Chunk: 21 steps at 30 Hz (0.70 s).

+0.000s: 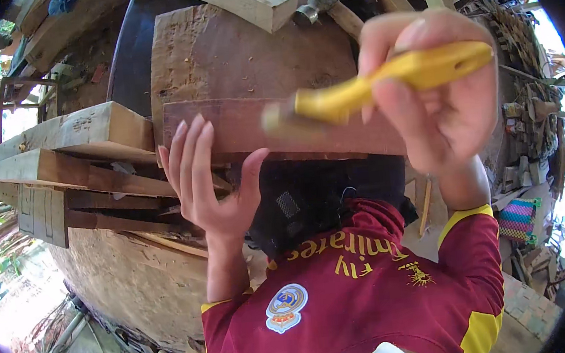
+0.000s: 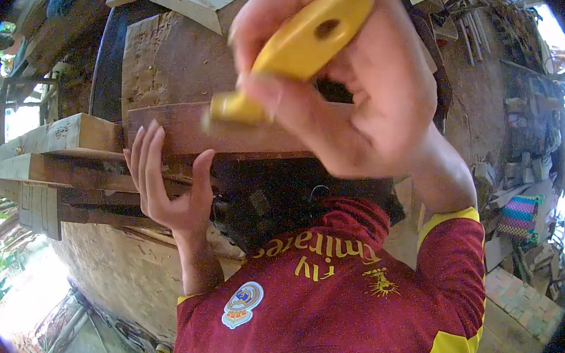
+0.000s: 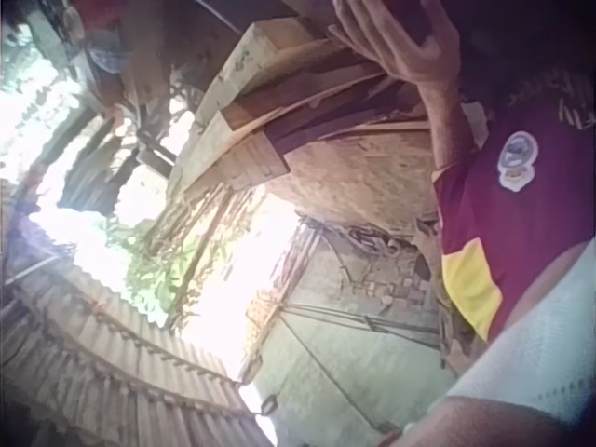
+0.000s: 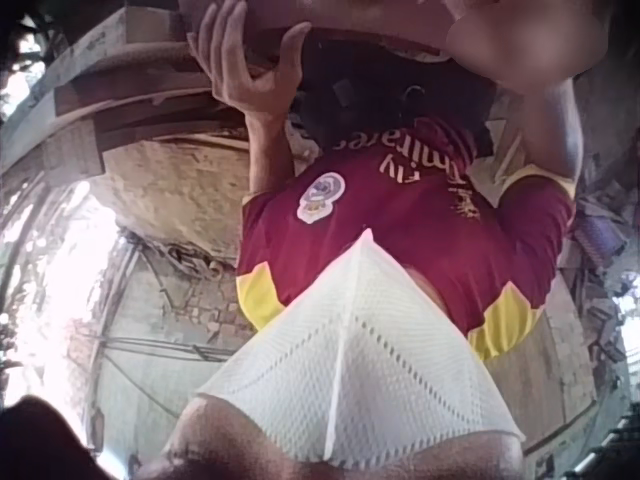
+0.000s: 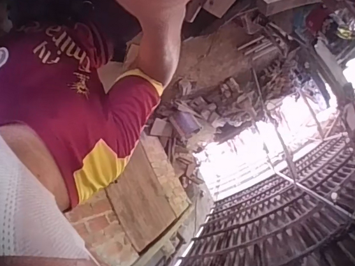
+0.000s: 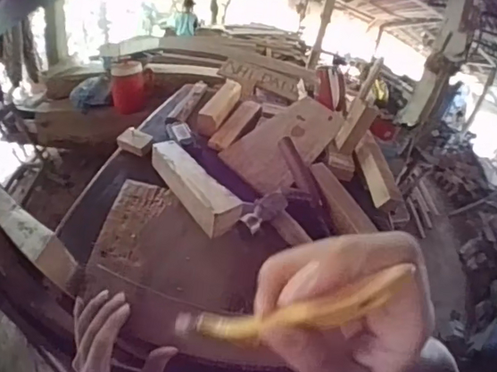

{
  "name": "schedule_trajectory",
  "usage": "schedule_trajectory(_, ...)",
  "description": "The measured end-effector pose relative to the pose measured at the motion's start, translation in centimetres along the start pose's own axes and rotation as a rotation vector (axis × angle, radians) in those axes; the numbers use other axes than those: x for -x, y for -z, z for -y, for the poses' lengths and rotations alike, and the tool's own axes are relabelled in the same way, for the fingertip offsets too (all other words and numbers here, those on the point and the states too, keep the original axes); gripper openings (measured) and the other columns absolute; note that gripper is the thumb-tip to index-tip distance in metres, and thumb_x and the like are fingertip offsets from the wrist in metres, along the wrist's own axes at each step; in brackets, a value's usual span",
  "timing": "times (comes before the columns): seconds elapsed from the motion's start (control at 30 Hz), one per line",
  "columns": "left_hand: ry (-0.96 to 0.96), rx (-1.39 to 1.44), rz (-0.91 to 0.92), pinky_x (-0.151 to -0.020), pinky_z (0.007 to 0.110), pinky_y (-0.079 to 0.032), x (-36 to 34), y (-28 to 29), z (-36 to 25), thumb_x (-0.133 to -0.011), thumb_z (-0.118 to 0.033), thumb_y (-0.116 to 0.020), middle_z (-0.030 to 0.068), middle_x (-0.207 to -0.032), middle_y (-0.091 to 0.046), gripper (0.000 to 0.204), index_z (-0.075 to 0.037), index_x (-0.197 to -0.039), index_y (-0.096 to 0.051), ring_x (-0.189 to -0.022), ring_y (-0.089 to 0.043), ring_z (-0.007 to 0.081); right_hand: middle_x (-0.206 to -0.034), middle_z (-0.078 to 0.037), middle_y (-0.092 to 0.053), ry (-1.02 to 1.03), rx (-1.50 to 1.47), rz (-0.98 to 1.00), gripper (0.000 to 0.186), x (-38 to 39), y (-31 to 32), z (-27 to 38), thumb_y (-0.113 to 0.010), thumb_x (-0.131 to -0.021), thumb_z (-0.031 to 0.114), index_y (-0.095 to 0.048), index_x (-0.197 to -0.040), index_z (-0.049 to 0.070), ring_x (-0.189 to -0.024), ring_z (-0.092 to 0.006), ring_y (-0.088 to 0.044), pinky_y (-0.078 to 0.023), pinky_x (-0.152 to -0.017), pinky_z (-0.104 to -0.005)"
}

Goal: The person carves a small wooden block using a chisel and mallet, then brushes the surface of a longer wooden plank with a yellow-handled brush. The person handles the wood and tools directly without visible secondary objects.

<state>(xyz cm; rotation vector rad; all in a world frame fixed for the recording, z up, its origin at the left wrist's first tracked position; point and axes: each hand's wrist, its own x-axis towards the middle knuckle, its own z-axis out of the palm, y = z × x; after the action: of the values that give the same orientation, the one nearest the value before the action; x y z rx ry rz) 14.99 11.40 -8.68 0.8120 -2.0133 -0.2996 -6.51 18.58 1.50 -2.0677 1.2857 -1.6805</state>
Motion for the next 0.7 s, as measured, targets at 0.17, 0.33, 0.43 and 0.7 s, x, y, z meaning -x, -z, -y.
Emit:
schedule_trajectory(0.17,-0.09,-0.023,-0.087,-0.095,0.044,-0.043,2.5,0.2,-0.1,-0.074,-0.012,-0.079,0.0058,-0.106,-0.068,0.027,-0.008,-0.098,-0.069,-0.103,-0.058,0.0282,-0.096,-0.02,-0.057,0.114,0.198,0.096,0.039,-1.0,-0.1,-0.6,-0.06,-0.083,-0.011,-0.041,-0.117,-0.006,-0.073,-0.018,-0.059,-0.05,-0.061,-0.024)
schedule_trajectory(0.33,-0.053,0.061,-0.02,-0.091,0.042,-0.046,3.3,0.3,-1.3,-0.076,-0.006,-0.076,0.0073,-0.103,-0.069,0.023,-0.005,-0.098,-0.069,-0.101,-0.059,0.0311,-0.091,-0.018,-0.059,0.126,0.141,0.237,0.042,-2.5,-0.3,-0.7,-0.063,-0.081,-0.011,-0.043,-0.117,-0.007,-0.073,-0.0169,-0.06,-0.05,-0.06,-0.0247)
schedule_trajectory(0.43,-0.048,0.089,0.004,-0.09,0.042,-0.046,3.7,0.1,-1.6,-0.073,-0.006,-0.077,0.0081,-0.103,-0.069,0.023,-0.005,-0.096,-0.07,-0.102,-0.058,0.0308,-0.092,-0.018,-0.06,0.13,0.122,0.093,0.038,-2.7,-2.2,-1.2,-0.064,-0.08,-0.011,-0.046,-0.114,-0.007,-0.074,-0.0176,-0.061,-0.05,-0.064,-0.0251)
schedule_trajectory(0.7,-0.185,0.233,0.096,-0.089,0.041,-0.046,3.6,-0.3,-2.4,-0.072,-0.009,-0.076,0.0063,-0.108,-0.069,0.026,-0.008,-0.097,-0.071,-0.103,-0.058,0.0286,-0.097,-0.015,-0.063,0.068,-0.046,0.164,0.028,-5.3,-5.1,-0.7,-0.064,-0.084,-0.003,-0.053,-0.11,-0.004,-0.081,-0.017,-0.062,-0.051,-0.069,-0.0267)
